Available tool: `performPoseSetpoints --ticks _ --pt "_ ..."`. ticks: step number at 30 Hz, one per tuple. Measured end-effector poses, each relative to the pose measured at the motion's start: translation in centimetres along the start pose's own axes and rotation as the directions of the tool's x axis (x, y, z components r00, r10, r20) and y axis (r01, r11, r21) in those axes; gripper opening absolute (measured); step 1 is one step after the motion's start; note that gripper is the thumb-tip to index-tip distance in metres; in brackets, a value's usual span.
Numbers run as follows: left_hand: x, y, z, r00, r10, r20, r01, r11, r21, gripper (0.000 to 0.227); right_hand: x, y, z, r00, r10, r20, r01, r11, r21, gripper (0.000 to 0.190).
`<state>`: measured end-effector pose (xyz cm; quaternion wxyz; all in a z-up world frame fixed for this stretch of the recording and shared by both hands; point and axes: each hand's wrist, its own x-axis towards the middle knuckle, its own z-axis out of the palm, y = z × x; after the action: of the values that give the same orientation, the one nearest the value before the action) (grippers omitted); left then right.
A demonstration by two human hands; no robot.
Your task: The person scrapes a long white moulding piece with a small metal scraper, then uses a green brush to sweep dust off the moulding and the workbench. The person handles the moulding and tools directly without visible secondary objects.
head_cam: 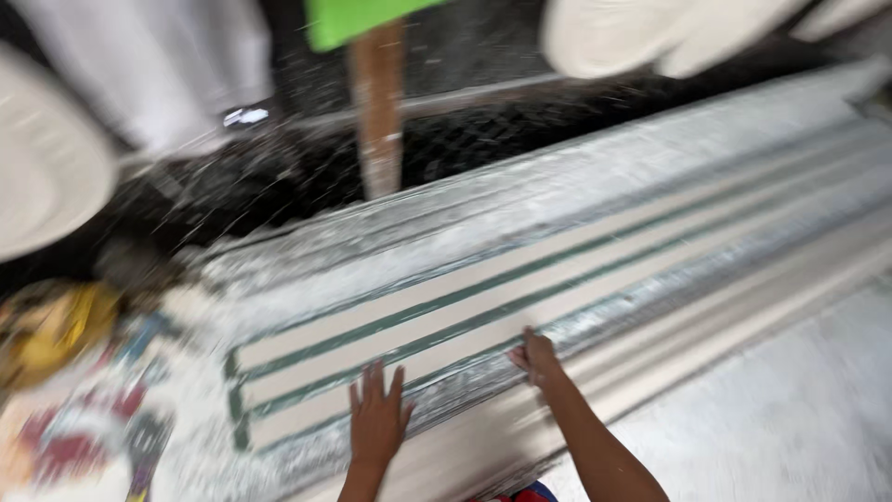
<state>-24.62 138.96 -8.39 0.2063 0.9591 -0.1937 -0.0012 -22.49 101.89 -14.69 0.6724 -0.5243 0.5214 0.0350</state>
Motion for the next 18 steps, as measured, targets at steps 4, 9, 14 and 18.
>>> performPoseSetpoints --ticks 4,9,14,18 --pt "-0.1 -0.7 -2.0 0.997 0.081 -0.004 -0.079 0.982 0.169 0.063 -2.5 -1.8 0.6 0.976 -0.212 0.039 0.209 0.975 0.070 0.038" --pt "9.4 -3.6 -7.8 0.975 0.222 0.012 -0.219 0.948 0.232 0.046 -6.5 -10.6 3.4 0.940 -0.337 0.061 0.336 0.941 0.030 0.048" --pt "15.1 -3.4 -14.3 0.942 -0.030 0.336 -0.060 0.966 0.253 0.046 -8.6 -17.6 7.6 0.864 -0.442 0.241 0.461 0.887 -0.029 0.054" --pt "18.2 -1.1 -16.6 0.985 0.060 0.161 -0.100 0.961 0.256 0.047 -9.0 -20.2 8.6 0.776 -0.504 0.380 0.593 0.787 -0.168 0.057"
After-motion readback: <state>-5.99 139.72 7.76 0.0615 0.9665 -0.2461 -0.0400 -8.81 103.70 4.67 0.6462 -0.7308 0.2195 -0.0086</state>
